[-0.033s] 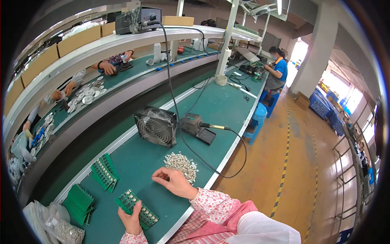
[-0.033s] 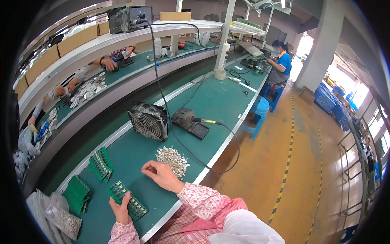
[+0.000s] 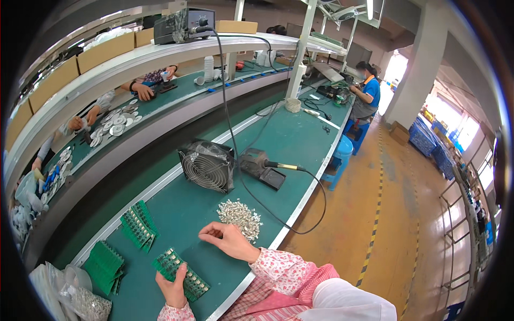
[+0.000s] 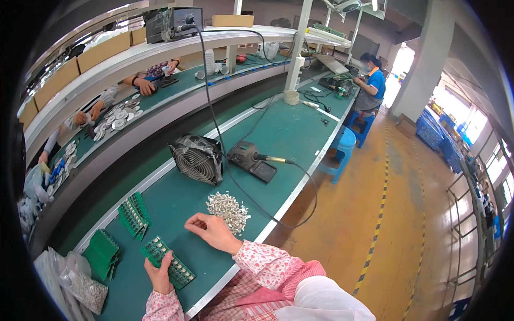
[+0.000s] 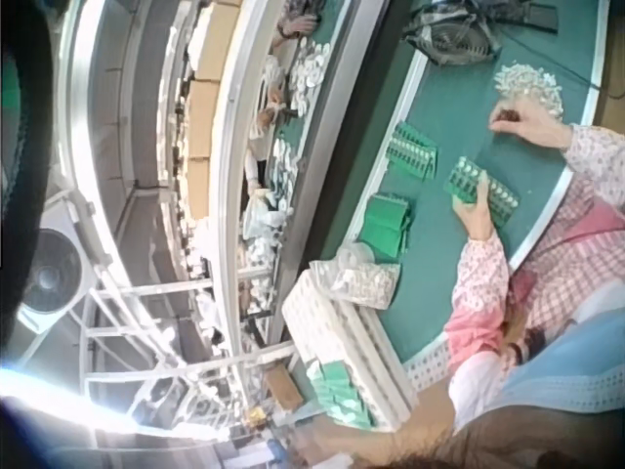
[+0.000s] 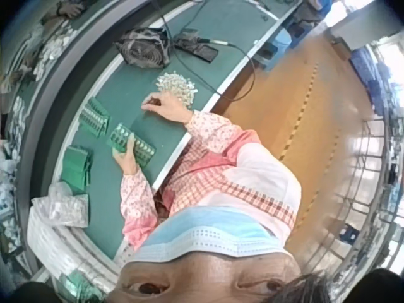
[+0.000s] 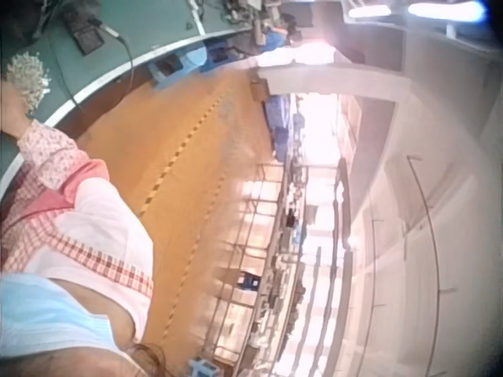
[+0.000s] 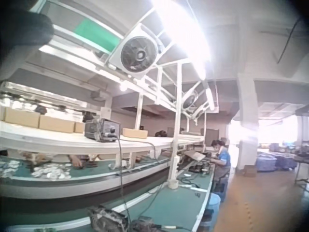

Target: The person inserts small electronic components into green circuit board strips by hand and solders the components using a soldering iron and solder wire.

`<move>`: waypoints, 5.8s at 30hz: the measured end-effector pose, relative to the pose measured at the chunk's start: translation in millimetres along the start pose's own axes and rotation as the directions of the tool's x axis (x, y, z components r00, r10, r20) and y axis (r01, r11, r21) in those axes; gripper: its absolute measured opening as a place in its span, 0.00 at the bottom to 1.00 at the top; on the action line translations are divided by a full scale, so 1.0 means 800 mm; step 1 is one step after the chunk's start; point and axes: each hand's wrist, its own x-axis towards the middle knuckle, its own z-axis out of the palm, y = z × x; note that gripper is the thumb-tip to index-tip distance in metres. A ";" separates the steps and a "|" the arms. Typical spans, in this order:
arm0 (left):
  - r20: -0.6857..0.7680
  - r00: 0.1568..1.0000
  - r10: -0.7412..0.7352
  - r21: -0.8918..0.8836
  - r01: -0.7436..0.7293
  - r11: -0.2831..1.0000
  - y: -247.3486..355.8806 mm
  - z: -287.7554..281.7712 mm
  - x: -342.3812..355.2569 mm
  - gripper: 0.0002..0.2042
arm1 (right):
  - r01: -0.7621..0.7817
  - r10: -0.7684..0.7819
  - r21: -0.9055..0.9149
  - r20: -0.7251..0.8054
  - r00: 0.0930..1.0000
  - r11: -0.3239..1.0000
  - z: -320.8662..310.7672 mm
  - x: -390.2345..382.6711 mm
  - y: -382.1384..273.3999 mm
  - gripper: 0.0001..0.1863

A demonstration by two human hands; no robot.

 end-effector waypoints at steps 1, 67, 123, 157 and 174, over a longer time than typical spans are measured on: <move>-0.016 1.000 0.003 0.004 -0.003 1.000 0.003 -0.001 0.000 0.12 | -0.056 0.053 0.059 0.050 0.997 0.997 0.009 0.003 0.006 0.10; -0.027 0.997 0.066 0.044 -0.065 0.997 -0.001 0.009 0.017 0.13 | -0.288 0.151 0.528 0.287 0.946 0.799 0.047 0.004 -0.010 0.09; 0.142 0.985 0.094 0.074 -0.105 0.992 0.006 0.012 0.004 0.17 | -0.084 0.046 0.372 0.108 0.993 0.924 0.061 -0.016 -0.005 0.12; 0.398 0.848 0.350 0.369 -0.497 0.785 0.040 -0.065 -0.019 0.08 | 0.498 -0.349 -0.268 0.452 0.821 0.825 0.043 -0.023 -0.103 0.13; 0.527 0.765 0.371 0.470 -0.626 0.622 0.046 -0.051 -0.019 0.12 | 0.117 -0.135 0.095 0.215 0.967 0.989 0.065 -0.038 -0.081 0.05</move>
